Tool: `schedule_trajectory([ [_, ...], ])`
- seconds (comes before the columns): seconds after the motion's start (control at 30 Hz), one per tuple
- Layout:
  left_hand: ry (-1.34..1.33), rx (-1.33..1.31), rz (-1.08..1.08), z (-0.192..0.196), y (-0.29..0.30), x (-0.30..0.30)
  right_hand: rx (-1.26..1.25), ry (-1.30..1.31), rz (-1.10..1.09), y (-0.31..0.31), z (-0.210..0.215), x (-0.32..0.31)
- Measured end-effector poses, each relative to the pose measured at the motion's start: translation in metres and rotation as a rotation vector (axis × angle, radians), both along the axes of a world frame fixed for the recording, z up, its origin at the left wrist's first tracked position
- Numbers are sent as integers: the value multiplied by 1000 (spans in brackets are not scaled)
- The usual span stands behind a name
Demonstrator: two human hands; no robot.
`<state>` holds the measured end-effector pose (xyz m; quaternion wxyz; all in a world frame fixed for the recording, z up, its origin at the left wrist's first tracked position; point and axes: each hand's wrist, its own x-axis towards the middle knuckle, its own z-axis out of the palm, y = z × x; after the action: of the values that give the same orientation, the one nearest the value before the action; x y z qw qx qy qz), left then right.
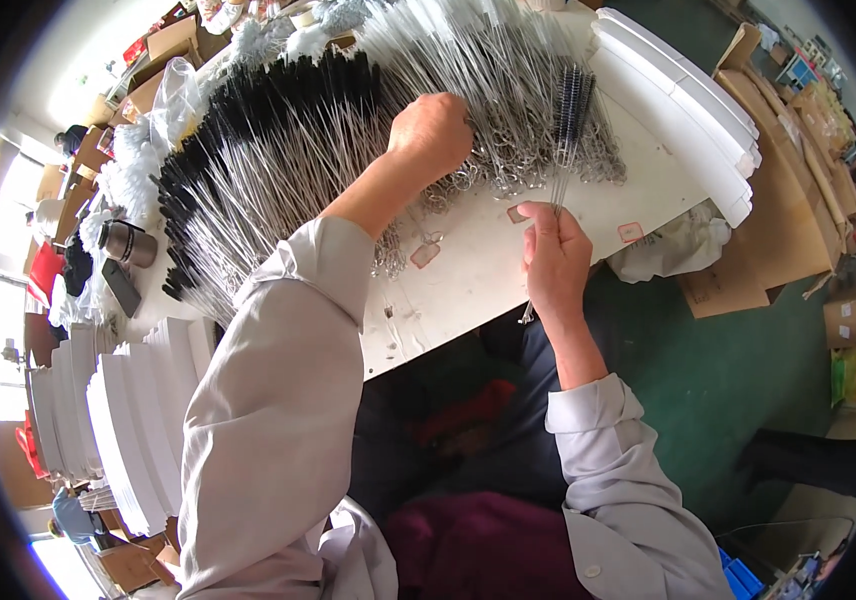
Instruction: Packing bundles of thin metal rods into long white cardboard boxes.
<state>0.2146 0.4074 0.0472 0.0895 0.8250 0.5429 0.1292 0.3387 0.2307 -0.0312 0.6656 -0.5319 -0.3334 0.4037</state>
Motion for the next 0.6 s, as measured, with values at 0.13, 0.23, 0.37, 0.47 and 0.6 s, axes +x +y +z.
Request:
schedule_trajectory([
  [0.13, -134, 10, -46, 2, 0, -8, -8, 9, -5, 1, -1, 0],
  [0.23, -147, 19, -67, 9, -5, -12, 15, -5, 14, 2, -2, -2],
  [0.37, -263, 33, -78, 21, -14, -19, -63, 101, 84, -1, 11, 4],
  [0.47, -252, 151, -117, 25, -19, -22, -75, 189, 132, 8, 15, 11],
  [0.6, -346, 293, -192, 37, -18, -39, 31, 167, 246, 41, 47, 12],
])
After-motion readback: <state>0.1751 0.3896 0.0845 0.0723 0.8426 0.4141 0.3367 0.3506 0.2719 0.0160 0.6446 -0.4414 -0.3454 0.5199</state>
